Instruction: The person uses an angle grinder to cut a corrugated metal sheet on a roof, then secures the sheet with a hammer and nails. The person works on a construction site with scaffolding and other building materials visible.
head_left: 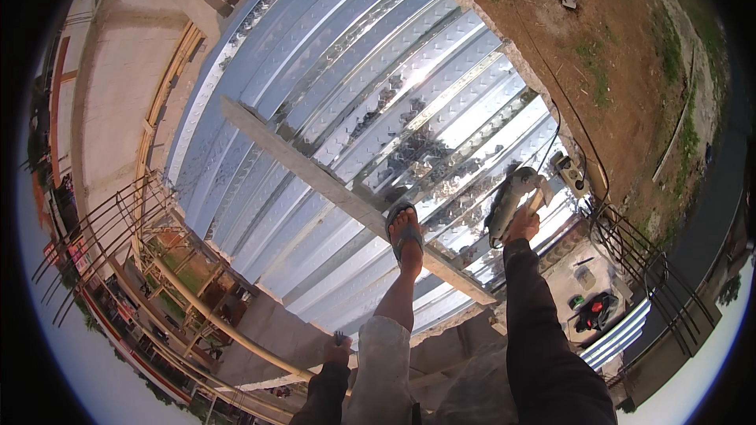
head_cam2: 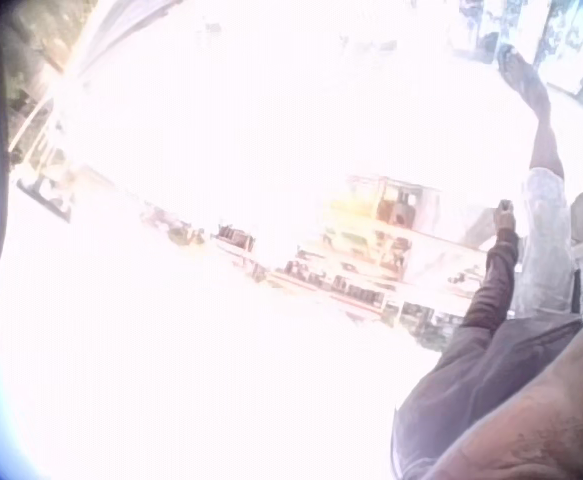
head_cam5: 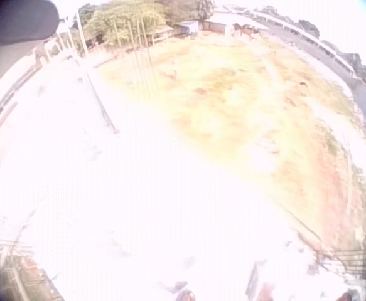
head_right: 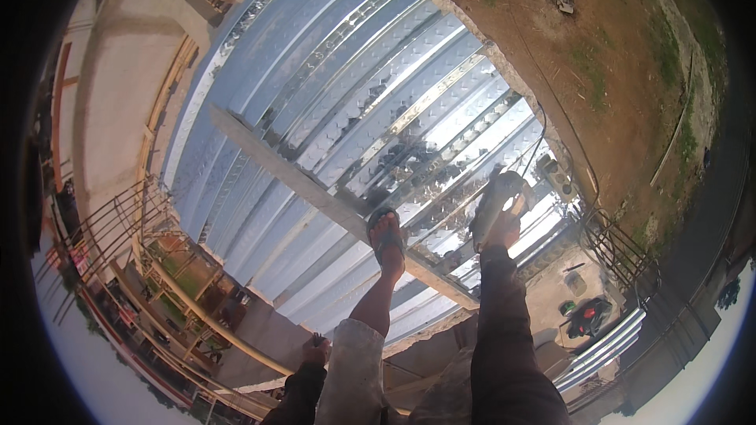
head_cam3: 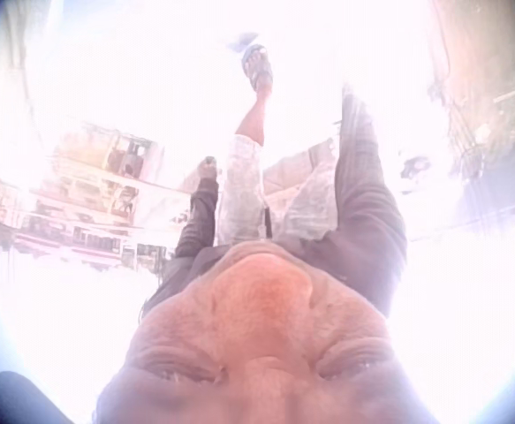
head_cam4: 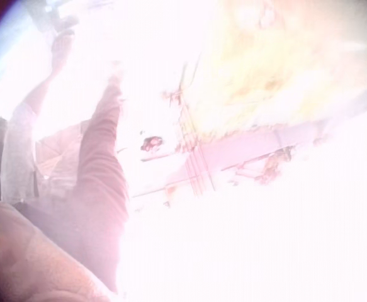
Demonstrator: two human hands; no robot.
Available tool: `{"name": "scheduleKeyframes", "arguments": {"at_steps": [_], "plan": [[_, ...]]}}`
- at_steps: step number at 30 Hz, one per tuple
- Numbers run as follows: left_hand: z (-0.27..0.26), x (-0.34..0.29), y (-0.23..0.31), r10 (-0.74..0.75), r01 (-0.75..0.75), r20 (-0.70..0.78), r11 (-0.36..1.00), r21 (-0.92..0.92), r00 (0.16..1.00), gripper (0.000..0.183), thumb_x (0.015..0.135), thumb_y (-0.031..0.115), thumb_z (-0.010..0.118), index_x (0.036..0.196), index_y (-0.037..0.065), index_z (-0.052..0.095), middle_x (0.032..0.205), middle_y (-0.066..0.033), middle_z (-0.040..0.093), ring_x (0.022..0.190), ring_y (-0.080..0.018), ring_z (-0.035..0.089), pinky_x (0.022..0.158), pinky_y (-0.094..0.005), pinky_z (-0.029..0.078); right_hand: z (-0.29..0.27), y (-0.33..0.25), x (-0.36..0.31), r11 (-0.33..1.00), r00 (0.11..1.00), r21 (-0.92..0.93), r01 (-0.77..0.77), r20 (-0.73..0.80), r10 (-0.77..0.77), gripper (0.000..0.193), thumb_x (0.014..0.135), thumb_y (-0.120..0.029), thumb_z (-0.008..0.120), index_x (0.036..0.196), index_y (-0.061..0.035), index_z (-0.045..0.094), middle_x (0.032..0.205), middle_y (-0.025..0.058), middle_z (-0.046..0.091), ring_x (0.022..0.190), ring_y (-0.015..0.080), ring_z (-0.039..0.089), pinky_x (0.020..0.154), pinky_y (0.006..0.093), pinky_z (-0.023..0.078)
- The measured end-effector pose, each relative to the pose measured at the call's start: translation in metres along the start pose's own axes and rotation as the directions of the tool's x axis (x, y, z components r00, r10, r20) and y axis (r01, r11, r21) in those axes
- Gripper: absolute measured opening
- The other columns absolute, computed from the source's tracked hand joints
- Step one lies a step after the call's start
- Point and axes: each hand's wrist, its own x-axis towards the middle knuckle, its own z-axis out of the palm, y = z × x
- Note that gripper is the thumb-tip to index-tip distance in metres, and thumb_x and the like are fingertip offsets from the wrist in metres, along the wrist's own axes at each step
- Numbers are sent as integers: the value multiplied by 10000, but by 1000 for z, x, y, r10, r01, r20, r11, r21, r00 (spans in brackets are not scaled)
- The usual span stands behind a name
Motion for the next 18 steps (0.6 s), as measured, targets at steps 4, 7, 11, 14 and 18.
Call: {"name": "scheduleKeyframes", "arguments": {"at_steps": [4,7,11,14,18], "plan": [[-54,14,111,118,-131,-72,970,-205,990,179,829,217,707,773,53,662,640,-12,610,547,-126,547,541,-330,446,48,-46,13,993,953,-121,3,302,33,370,834,-145,627,1079,96,490,801,183,645,486,245,622,422,398,526],[-71,17,148,64,-83,-75,953,-290,995,230,827,273,701,785,51,660,630,-24,604,556,-143,548,564,-348,455,94,-123,3,935,840,-152,321,501,-207,296,848,-61,608,1060,50,433,886,235,620,610,261,681,407,351,534],[-80,19,159,142,-150,-86,983,-104,986,170,843,204,698,818,38,673,638,5,581,564,-111,546,553,-315,445,194,-154,41,555,684,-407,726,512,-519,289,860,-139,635,1073,17,517,914,282,682,795,393,715,687,467,583],[-80,-2,146,143,-147,-104,989,-30,984,193,841,215,703,809,27,670,644,-17,600,571,-123,552,565,-329,453,224,-187,19,534,714,-505,679,624,-317,322,916,-225,613,1138,-7,534,1034,224,699,1026,389,684,878,461,547],[-79,-46,122,102,-86,-178,992,96,979,254,821,237,720,824,-12,667,687,-71,646,613,-169,593,603,-369,469,224,-221,-10,594,736,-520,614,648,-193,242,986,-187,507,1155,-22,558,1082,184,707,1053,351,683,892,433,544]]}}
